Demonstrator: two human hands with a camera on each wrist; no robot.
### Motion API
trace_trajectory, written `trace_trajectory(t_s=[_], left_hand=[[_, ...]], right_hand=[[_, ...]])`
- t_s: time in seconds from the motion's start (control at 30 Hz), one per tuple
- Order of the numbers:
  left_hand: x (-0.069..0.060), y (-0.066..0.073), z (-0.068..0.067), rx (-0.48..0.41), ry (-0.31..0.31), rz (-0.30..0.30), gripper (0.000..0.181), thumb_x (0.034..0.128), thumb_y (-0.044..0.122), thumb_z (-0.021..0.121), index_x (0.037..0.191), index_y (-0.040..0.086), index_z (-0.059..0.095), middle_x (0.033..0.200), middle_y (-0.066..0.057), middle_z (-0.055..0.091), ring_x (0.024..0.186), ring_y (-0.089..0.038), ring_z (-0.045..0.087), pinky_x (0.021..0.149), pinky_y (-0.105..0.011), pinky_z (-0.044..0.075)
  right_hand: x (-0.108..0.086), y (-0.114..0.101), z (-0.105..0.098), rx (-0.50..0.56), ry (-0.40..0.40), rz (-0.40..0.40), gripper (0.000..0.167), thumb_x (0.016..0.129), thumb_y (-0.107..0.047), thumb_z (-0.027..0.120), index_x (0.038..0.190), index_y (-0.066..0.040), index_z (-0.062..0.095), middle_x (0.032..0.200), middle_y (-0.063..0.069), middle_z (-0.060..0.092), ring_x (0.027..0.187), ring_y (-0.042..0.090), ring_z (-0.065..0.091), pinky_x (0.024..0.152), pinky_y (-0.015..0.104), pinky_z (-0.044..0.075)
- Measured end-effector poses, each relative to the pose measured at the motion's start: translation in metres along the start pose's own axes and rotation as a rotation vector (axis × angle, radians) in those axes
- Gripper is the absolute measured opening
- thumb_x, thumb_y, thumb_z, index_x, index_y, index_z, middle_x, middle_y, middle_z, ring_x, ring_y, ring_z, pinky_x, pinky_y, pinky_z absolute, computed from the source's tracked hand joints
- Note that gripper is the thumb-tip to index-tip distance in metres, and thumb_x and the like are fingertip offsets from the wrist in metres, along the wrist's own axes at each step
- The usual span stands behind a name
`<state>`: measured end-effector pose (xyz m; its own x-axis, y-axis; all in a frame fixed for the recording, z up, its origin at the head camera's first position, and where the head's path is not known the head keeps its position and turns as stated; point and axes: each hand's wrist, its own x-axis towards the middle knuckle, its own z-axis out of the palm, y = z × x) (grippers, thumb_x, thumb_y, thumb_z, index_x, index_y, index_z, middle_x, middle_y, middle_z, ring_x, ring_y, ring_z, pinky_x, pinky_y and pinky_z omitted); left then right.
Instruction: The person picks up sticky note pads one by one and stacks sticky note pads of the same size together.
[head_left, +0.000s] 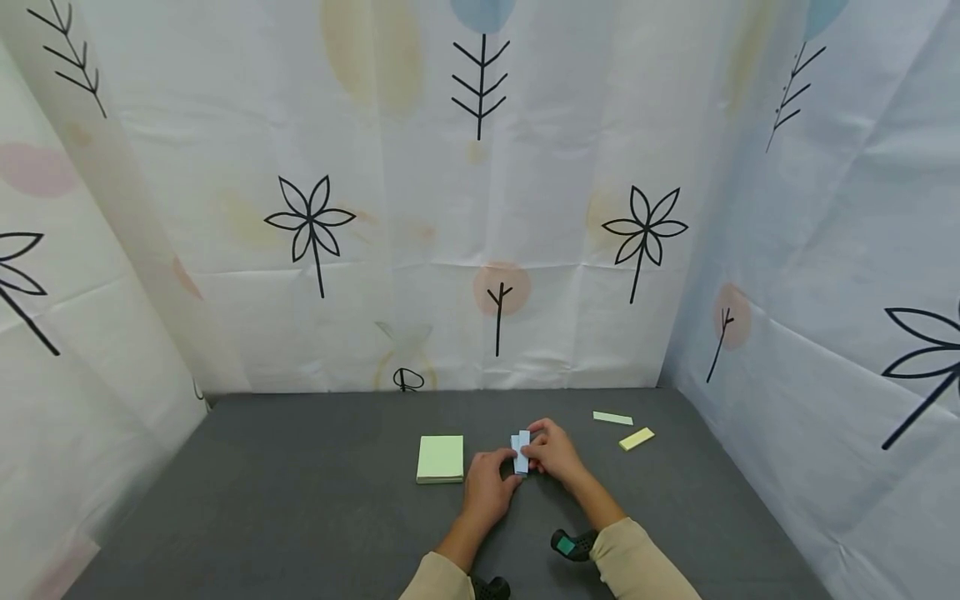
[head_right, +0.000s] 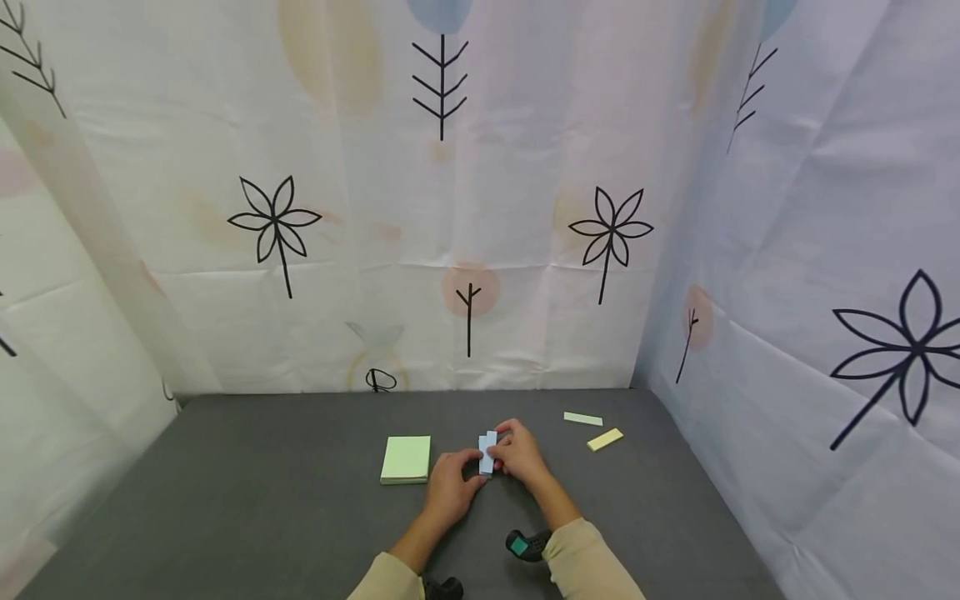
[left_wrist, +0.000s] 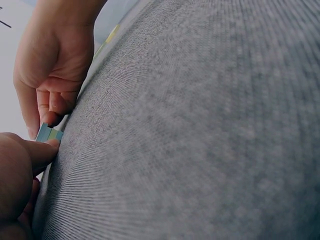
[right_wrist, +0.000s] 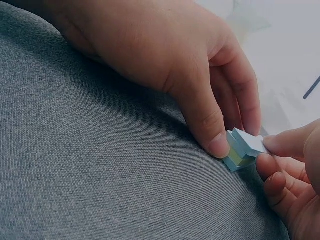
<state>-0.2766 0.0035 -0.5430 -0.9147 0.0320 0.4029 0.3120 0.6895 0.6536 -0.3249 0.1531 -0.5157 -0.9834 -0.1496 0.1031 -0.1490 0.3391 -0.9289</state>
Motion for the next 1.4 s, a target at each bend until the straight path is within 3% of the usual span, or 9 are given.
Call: trace_trajectory(t_s=[0.63, 1.2, 1.4], left_hand=[[0.0005, 0.0022, 0.0003, -0.042, 0.004, -0.035, 0.036, 0.08, 0.021, 0.081, 0.112, 0.009, 0.069, 0.103, -0.006, 0.069, 0.097, -0.025, 0.057, 0.082, -0.044, 0.048], [-0.0005, -0.0009, 0.0023, -0.017, 0.03, 0.001, 0.038, 0.0792, 0.021, 0.081, 0.114, 0.012, 0.071, 0.103, -0.006, 0.069, 0.096, -0.024, 0.057, 0.081, -0.043, 0.049], [-0.0008, -0.0007, 0.0021, -0.015, 0.032, 0.004, 0.037, 0.0789, 0.021, 0.082, 0.113, 0.011, 0.071, 0.102, -0.006, 0.069, 0.095, -0.024, 0.057, 0.08, -0.043, 0.049]], right_hand=[[0.0055, 0.001, 0.0014, -0.079, -0.043, 0.004, 0.029, 0.086, 0.0, 0.07, 0.114, 0.006, 0.063, 0.063, 0.003, 0.06, 0.043, 0.01, 0.048, 0.04, 0.024, 0.04], [0.0049, 0.0012, 0.0021, -0.103, -0.07, -0.003, 0.028, 0.089, -0.002, 0.067, 0.116, 0.005, 0.064, 0.062, 0.003, 0.056, 0.043, 0.01, 0.048, 0.039, 0.024, 0.04], [-0.001, -0.0016, -0.0017, -0.061, -0.1, -0.087, 0.027, 0.09, 0.0, 0.063, 0.116, 0.007, 0.063, 0.063, 0.006, 0.057, 0.044, 0.013, 0.052, 0.039, 0.026, 0.043]])
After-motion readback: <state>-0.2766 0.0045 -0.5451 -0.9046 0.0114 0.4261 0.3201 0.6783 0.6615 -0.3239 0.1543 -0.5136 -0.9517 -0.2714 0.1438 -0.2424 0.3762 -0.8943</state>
